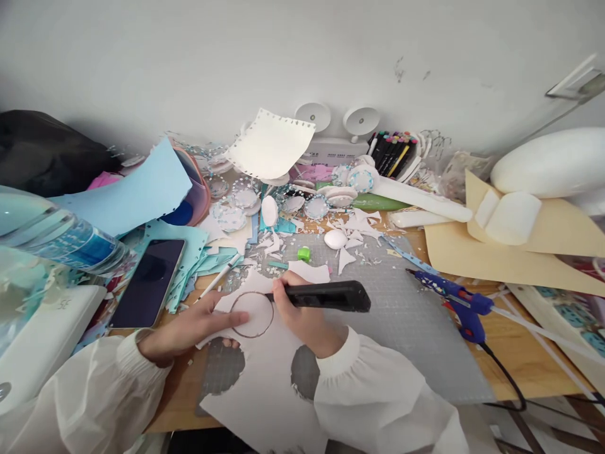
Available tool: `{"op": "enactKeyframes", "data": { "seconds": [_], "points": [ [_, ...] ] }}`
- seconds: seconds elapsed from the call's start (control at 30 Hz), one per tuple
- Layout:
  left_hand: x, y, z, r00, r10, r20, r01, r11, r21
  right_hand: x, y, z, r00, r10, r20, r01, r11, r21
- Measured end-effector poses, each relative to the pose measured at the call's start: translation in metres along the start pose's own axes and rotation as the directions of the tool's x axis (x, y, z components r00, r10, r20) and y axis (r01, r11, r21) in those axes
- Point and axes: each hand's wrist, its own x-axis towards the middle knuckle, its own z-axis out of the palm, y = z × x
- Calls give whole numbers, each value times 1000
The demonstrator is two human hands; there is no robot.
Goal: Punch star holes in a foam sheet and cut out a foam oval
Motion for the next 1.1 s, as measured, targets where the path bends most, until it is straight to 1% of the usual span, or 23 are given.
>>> {"op": "enactKeyframes", "data": {
  "seconds": [0.17, 0.4, 0.6, 0.77, 0.93, 1.1],
  "points": [
    [1, -3, 0, 1000, 5, -9, -6, 1000, -13, -3, -1, -6, 1000, 11, 13, -11, 1000, -26],
    [-2, 2, 2, 1000, 5, 0, -5, 1000, -22, -7, -1, -12, 1000, 7, 19, -6, 998, -57],
    [-3, 0, 2, 1000, 17, 11, -17, 1000, -5, -7, -3, -13, 996, 11, 89, -2, 995, -95],
    [-4, 0, 4, 1000, 1, -30, -1, 1000, -18, -4, -2, -9, 992, 36, 124, -24, 995, -95],
    [-3, 3, 6, 999, -10, -40, 9, 1000, -28, -4, -2, -10, 992, 63, 110, -54, 995, -83],
    [-5, 7, 9, 998, -13, -61, 10, 999, -43, -5, 0, -13, 994, 75, 80, -73, 997, -28]
  ]
}}
